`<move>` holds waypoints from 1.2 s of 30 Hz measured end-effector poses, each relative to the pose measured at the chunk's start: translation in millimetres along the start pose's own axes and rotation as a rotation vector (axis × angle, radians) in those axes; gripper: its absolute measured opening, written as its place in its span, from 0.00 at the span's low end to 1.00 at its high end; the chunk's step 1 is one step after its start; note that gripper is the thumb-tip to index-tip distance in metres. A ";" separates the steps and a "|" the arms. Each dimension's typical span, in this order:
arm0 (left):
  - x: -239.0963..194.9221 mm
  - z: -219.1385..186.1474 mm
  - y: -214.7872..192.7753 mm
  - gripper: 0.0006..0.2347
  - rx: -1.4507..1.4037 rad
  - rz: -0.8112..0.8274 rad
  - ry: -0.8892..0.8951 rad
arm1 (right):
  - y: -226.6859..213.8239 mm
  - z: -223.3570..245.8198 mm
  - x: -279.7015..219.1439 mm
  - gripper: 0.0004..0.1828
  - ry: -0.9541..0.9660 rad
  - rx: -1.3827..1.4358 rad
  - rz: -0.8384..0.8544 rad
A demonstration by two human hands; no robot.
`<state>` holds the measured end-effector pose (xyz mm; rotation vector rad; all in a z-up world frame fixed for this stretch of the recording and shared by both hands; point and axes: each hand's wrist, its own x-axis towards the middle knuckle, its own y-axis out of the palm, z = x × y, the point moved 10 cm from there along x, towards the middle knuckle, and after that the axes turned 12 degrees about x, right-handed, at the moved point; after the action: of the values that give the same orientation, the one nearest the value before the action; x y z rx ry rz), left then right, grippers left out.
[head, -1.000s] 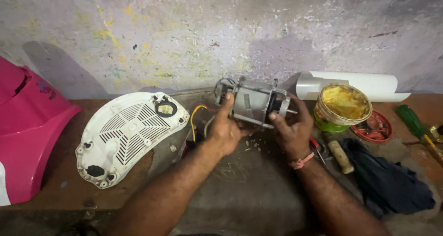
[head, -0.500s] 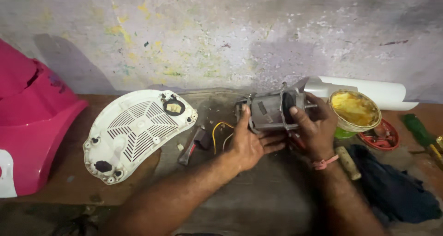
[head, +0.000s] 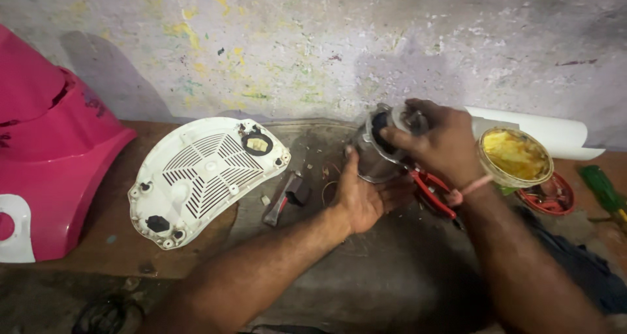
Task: The person cleans and reassembles a mixer motor. They wipe metal motor components with a cloth, apply grease from a tub, and use a screwdriver to probe internal parts before fitting the cylindrical motor housing onto the assembly.
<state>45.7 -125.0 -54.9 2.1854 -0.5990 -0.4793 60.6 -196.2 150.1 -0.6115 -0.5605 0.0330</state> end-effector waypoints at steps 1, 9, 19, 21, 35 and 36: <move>1.1 -0.7 0.0 0.53 0.017 0.004 0.002 | 5.1 0.8 5.8 0.42 -0.003 0.019 0.034; -8.7 -0.2 -18.5 0.46 0.232 -0.219 -0.031 | 36.6 -5.2 40.0 0.46 0.236 -0.020 0.108; -56.5 -211.3 23.9 0.31 1.206 -0.442 0.996 | 36.5 -4.2 34.3 0.39 -0.011 -0.030 -0.044; -35.4 -204.3 26.9 0.36 1.322 -0.311 0.771 | 37.1 -5.8 29.4 0.35 -0.050 -0.062 -0.046; -11.2 -167.7 21.6 0.30 1.113 0.058 0.632 | 6.3 -71.0 -53.7 0.22 0.021 -0.354 0.046; -10.3 -163.7 17.1 0.30 1.100 0.055 0.635 | 13.7 -69.5 -62.8 0.23 -0.037 -0.411 0.067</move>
<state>117.6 -30.1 59.2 3.0811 -0.6196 0.7632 44.3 -234.1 64.9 -1.0312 -0.5865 -0.0081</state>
